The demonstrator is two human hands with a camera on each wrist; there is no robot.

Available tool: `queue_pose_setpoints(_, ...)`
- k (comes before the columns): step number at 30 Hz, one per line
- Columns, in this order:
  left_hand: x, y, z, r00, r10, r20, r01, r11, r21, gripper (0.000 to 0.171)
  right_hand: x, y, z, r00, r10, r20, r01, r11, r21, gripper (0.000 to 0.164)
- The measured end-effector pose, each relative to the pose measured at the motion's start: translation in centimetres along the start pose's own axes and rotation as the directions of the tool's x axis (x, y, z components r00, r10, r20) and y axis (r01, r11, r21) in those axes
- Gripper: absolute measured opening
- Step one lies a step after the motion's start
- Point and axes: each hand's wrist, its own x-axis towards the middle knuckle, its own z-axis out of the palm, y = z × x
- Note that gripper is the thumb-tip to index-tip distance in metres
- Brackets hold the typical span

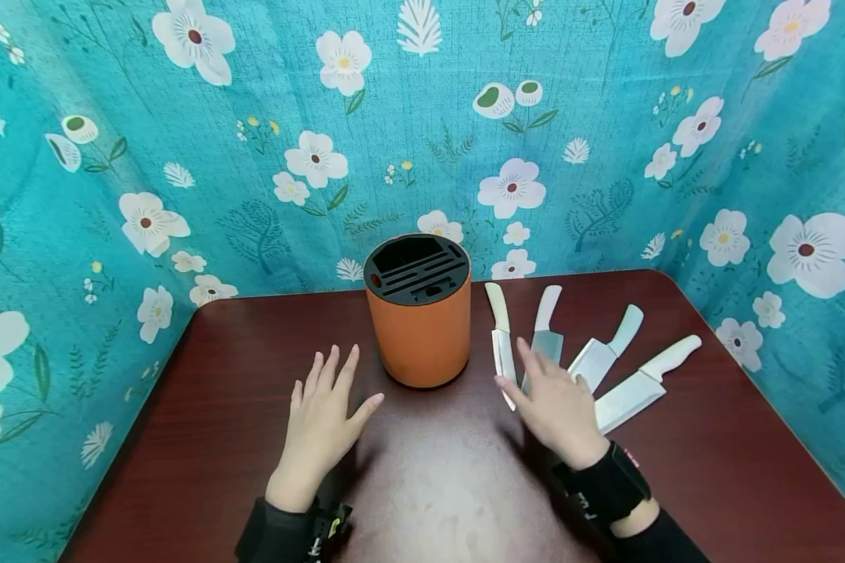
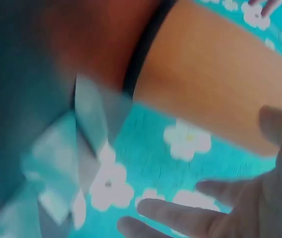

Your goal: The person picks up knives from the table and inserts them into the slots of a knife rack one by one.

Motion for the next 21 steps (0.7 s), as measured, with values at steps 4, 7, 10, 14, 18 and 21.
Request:
queue_pose_setpoints(4,-0.1,-0.1,-0.1,0.998,0.039,-0.055,-0.039,0.999,0.003,0.072,1.3,3.4,-2.2,0.994,0.11,-0.026,-0.109,0.993,0.038,0.058)
queue_pose_setpoints(7,-0.3,-0.3,-0.1,0.997,0.053,-0.058,-0.054,0.998,-0.012,0.06,2.6,7.4,-4.0,0.982,0.182,0.041,-0.184,0.981,0.057,0.053)
queue_pose_setpoints(10,-0.5,-0.5,0.1,0.999,0.032,-0.01,-0.033,0.999,-0.037,0.044,3.4,11.8,-5.6,0.97,0.215,0.111,-0.222,0.974,0.051,0.055)
queue_pose_setpoints(14,-0.6,-1.0,0.5,0.999,0.002,0.044,0.0,0.999,-0.051,0.029,4.1,17.6,-7.6,0.957,0.237,0.166,-0.25,0.966,0.063,0.06)
queue_pose_setpoints(18,-0.7,-1.3,0.9,0.998,0.013,0.065,-0.008,0.998,-0.064,0.026,4.8,22.6,-8.7,0.918,0.324,0.229,-0.364,0.917,0.161,0.064)
queue_pose_setpoints(21,-0.9,-1.4,1.0,0.995,0.019,0.1,-0.013,0.998,-0.066,0.025,5.5,25.5,-8.5,0.862,0.393,0.32,-0.471,0.855,0.219,0.065)
